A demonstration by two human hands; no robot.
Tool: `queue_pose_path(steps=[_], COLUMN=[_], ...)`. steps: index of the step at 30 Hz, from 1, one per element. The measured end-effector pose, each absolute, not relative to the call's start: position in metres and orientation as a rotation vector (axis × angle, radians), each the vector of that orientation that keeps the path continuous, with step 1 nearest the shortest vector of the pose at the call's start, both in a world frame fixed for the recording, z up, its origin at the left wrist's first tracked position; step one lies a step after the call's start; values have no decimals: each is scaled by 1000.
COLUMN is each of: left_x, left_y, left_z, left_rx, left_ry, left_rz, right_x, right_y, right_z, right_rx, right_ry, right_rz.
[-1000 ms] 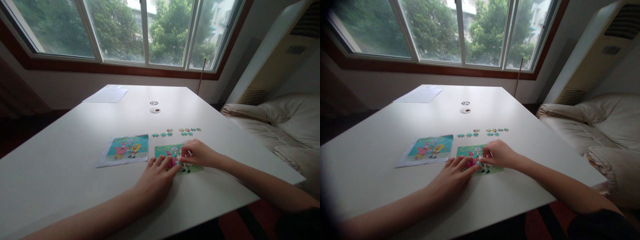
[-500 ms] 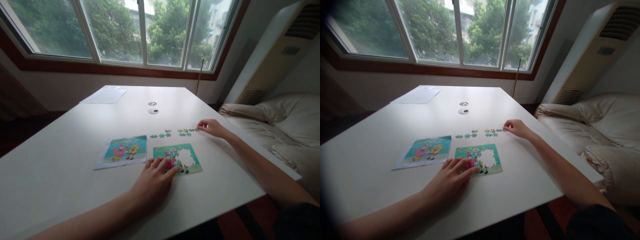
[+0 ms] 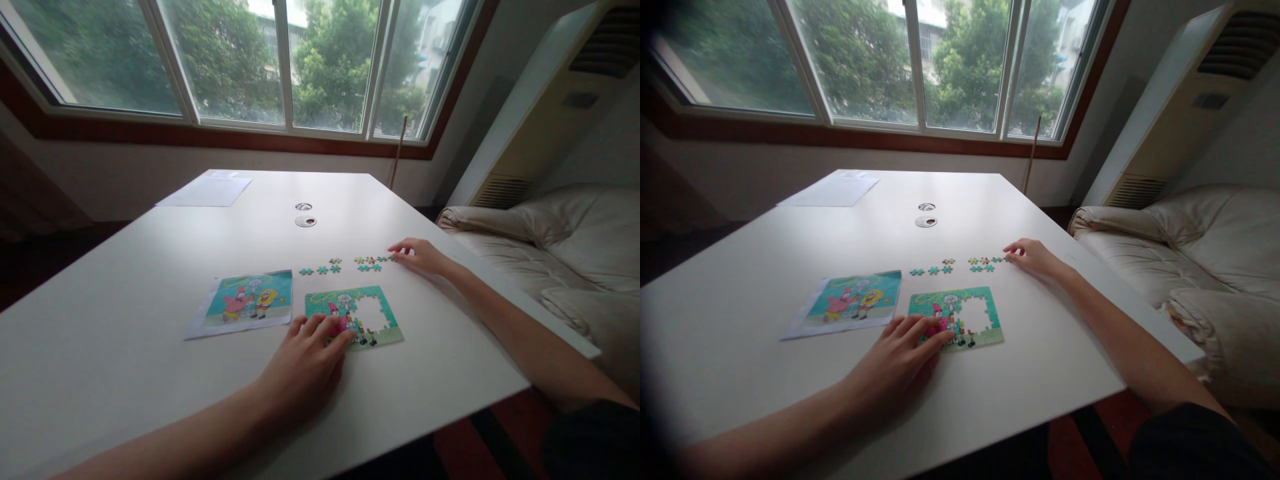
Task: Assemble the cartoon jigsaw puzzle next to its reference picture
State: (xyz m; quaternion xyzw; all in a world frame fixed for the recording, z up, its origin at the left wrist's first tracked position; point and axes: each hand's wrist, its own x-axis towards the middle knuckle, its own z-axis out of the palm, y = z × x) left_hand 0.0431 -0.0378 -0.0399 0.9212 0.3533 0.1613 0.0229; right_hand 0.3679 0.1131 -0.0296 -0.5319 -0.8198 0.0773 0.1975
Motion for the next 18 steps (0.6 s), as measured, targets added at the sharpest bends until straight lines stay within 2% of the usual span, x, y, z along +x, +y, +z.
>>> queue_pose_path(steps=[5,18], left_x=[44,44], left_y=[-38,-38], left_z=[-39,-36], left_rx=[2852,2866], left_ry=[1094,1111], left_rz=[510,478], right_x=[353,346], right_y=[112,117], right_z=[-38,-33], right_rx=[-1341,-1393], right_ry=[-2305,-2333], right_rz=[238,199])
